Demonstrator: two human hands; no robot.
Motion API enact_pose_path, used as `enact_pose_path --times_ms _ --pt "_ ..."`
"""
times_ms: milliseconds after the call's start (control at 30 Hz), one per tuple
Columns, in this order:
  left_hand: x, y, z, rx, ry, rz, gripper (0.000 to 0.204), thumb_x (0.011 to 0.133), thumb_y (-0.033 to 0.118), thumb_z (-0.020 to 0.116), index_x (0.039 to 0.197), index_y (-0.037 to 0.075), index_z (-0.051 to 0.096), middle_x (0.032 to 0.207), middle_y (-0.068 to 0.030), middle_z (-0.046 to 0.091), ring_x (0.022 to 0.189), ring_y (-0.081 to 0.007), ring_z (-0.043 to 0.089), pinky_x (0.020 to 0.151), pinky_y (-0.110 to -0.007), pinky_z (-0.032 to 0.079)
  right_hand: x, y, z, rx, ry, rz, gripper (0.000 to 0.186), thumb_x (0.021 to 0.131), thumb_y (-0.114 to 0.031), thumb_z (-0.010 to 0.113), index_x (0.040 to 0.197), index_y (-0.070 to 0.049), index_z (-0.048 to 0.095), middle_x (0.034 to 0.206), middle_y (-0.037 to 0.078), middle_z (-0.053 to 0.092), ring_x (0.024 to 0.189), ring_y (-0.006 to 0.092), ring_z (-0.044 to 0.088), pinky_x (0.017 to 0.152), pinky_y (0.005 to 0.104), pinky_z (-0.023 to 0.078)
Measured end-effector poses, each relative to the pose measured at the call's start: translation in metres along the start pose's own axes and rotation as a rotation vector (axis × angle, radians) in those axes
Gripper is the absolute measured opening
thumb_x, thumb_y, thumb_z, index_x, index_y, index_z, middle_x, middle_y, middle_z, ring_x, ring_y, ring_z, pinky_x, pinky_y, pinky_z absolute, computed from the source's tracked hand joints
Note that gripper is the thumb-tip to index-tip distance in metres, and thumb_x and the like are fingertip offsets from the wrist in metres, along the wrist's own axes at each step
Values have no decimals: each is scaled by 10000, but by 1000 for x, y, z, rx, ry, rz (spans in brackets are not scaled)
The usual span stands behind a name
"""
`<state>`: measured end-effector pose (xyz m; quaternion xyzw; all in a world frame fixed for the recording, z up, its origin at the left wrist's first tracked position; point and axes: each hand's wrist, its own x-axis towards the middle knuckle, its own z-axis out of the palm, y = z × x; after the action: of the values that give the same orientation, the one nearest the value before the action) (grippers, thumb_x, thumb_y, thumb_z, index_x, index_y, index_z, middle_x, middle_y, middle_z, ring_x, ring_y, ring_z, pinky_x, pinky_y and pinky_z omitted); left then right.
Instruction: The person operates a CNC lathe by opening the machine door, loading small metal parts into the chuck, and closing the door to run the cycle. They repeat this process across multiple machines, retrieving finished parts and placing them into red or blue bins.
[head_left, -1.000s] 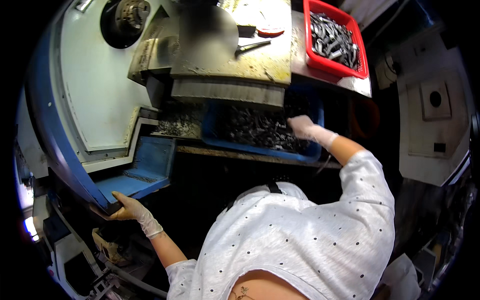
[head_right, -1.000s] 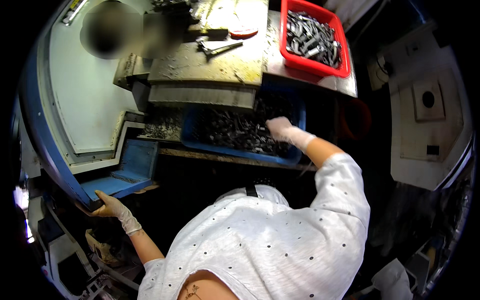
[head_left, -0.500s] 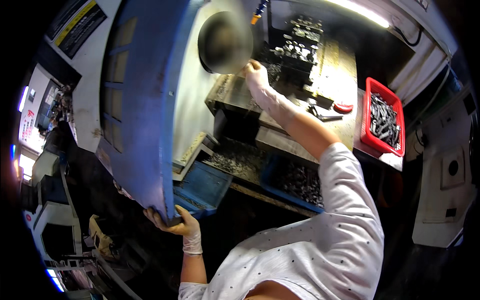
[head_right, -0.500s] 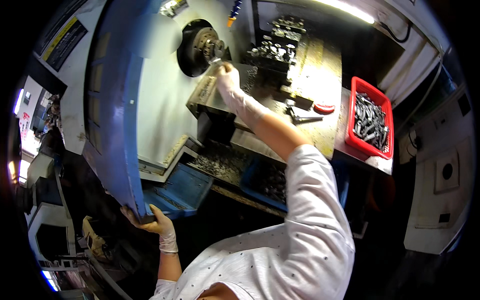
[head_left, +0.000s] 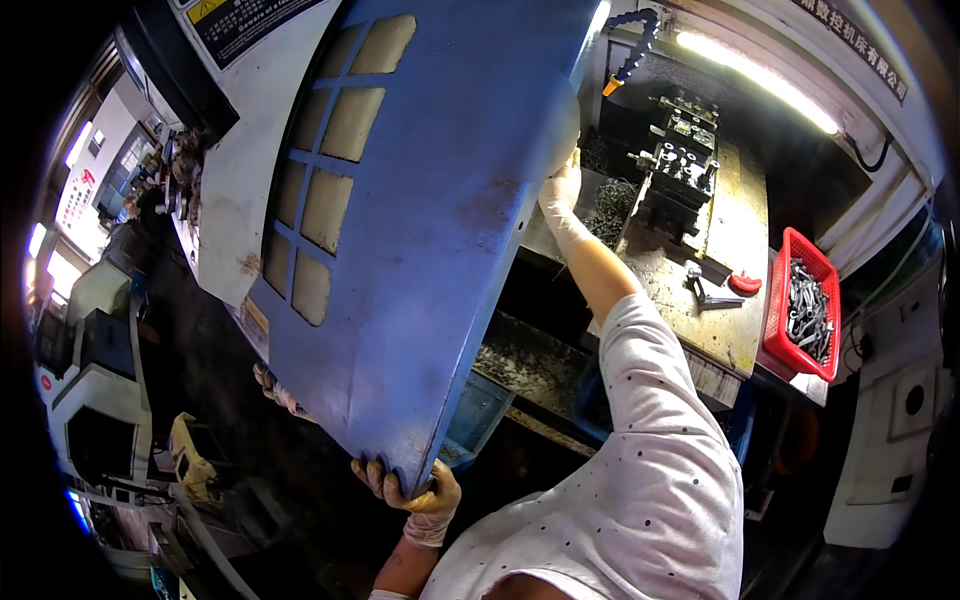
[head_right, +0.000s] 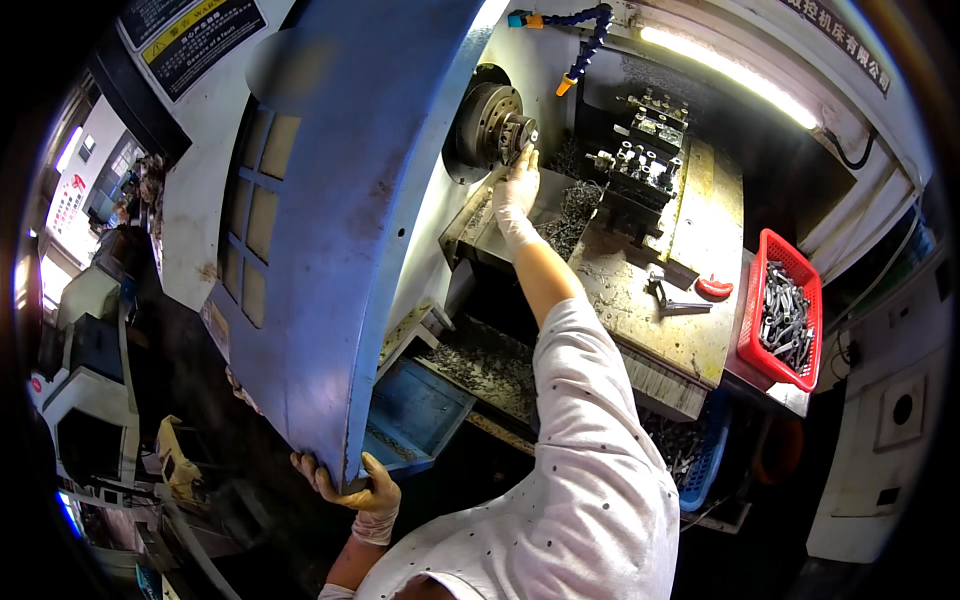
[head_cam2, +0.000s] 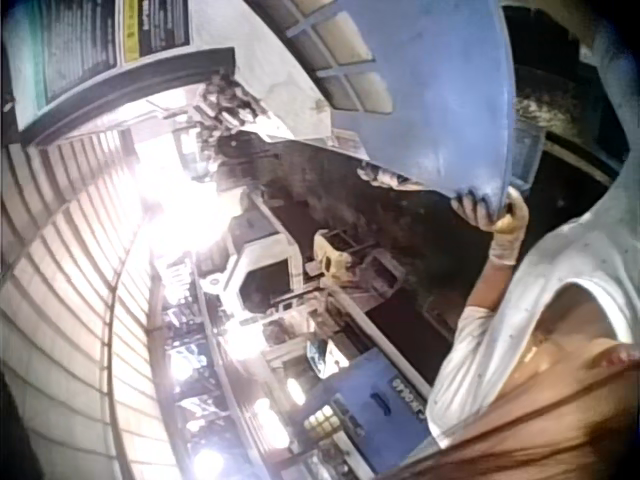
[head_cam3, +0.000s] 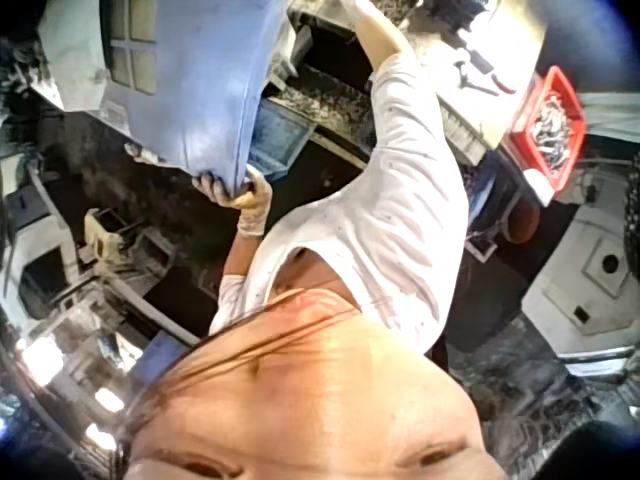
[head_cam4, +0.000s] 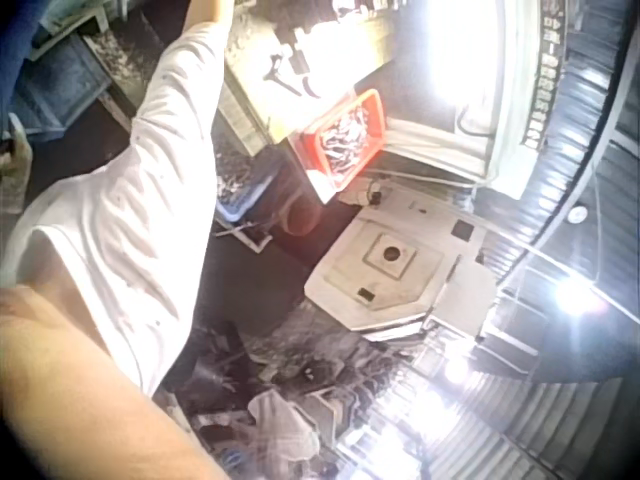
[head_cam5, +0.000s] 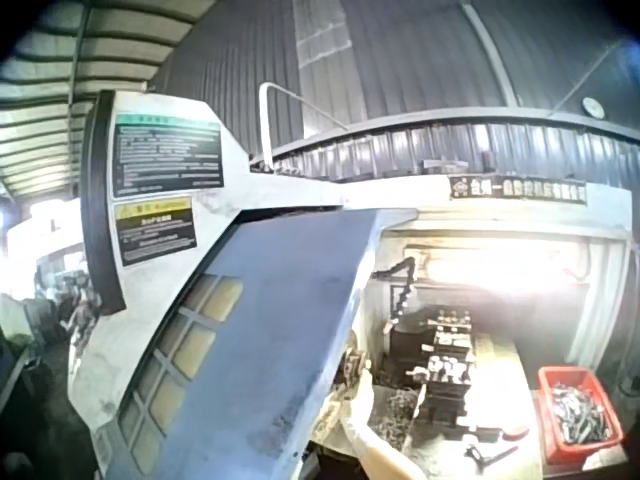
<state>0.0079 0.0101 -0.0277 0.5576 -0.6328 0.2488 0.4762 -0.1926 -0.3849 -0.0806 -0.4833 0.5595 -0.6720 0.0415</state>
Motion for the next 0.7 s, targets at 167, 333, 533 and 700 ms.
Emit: enact_pose_path --times_ms 167,333,533,700 --pt "-1 -3 -4 23 -48 22 545 627 14 449 1080 40 147 1110 -173 229 1077 -364 171 881 -484 100 20 1 -34 128 -351 112 594 570 -85 588 1102 -74 324 1081 148 367 998 240 362 840 262 284" --pt "-1 -3 -3 25 -49 38 579 612 2 443 1091 24 118 1108 -170 221 1079 -367 162 883 -485 92 23 -14 -15 186 -88 433 403 628 -142 558 1000 -82 415 771 90 494 688 196 477 640 281 376" --pt "-2 -5 -4 35 -70 40 591 601 -7 437 1092 21 108 1108 -174 213 1081 -375 153 880 -497 77 25 -23 -2 379 119 471 353 601 -47 523 934 -49 405 699 68 494 629 154 478 584 255 385" --pt "-1 -3 -6 43 -75 42 583 602 -12 436 1085 15 110 1097 -172 216 1084 -380 145 878 -500 72 28 -15 -4 646 84 466 353 570 -2 505 907 -15 402 699 64 475 609 130 454 560 221 381"
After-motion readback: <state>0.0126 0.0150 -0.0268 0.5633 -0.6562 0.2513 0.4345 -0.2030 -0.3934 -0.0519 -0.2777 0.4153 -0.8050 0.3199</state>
